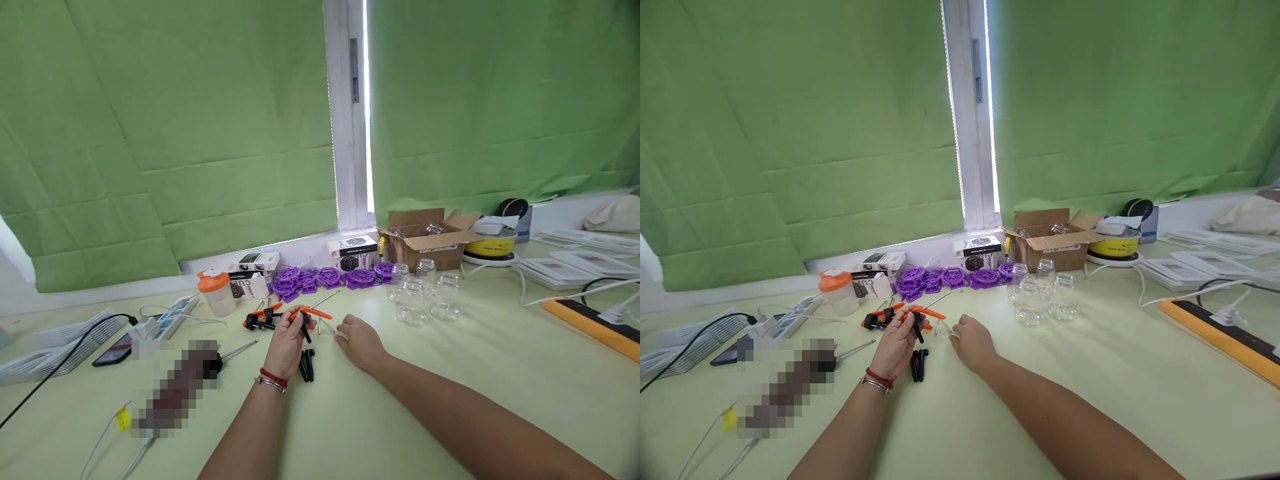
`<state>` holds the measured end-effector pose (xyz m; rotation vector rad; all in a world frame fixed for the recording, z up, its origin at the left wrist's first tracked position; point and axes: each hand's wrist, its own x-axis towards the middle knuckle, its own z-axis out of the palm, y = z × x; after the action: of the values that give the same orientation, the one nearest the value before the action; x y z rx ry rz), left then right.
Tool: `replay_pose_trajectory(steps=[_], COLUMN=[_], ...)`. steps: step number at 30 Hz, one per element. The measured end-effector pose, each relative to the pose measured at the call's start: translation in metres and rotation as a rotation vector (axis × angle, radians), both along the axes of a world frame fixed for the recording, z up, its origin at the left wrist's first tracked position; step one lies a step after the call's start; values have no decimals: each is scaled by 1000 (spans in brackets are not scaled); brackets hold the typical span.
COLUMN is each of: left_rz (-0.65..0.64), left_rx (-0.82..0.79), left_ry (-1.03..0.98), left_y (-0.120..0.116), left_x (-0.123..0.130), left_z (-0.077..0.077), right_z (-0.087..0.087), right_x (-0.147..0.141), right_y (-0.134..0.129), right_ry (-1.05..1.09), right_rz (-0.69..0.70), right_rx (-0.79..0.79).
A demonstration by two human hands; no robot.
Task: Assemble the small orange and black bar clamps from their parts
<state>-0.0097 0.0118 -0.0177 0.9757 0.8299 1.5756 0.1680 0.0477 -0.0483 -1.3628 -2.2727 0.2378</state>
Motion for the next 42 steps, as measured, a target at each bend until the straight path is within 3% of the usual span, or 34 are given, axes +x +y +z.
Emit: replay_pose_trajectory(steps=[7,19,27,33,38,42], left_rz=[-11,47,20,-38,-137,-232], left_rx=[-2,-55,-39,-10,-26,-31], left_ry=[-27,53,173,276,402,501], left_y=[3,-1,-6,-6,-11,-16], left_x=[-3,-1,4,5,9,16], left_z=[-4,2,2,-2,-1,2], right_z=[-1,-4,5,15,38,60], right_x=[-22,-23,-9,13,37,46], right_y=[17,25,29,42,45,32], right_ry=[-162,-99,243,611,870,890], right_rz=[-111,-186,-215,-118,-109,7], right_rx=[-16,-54,-80,-116,-112,-145])
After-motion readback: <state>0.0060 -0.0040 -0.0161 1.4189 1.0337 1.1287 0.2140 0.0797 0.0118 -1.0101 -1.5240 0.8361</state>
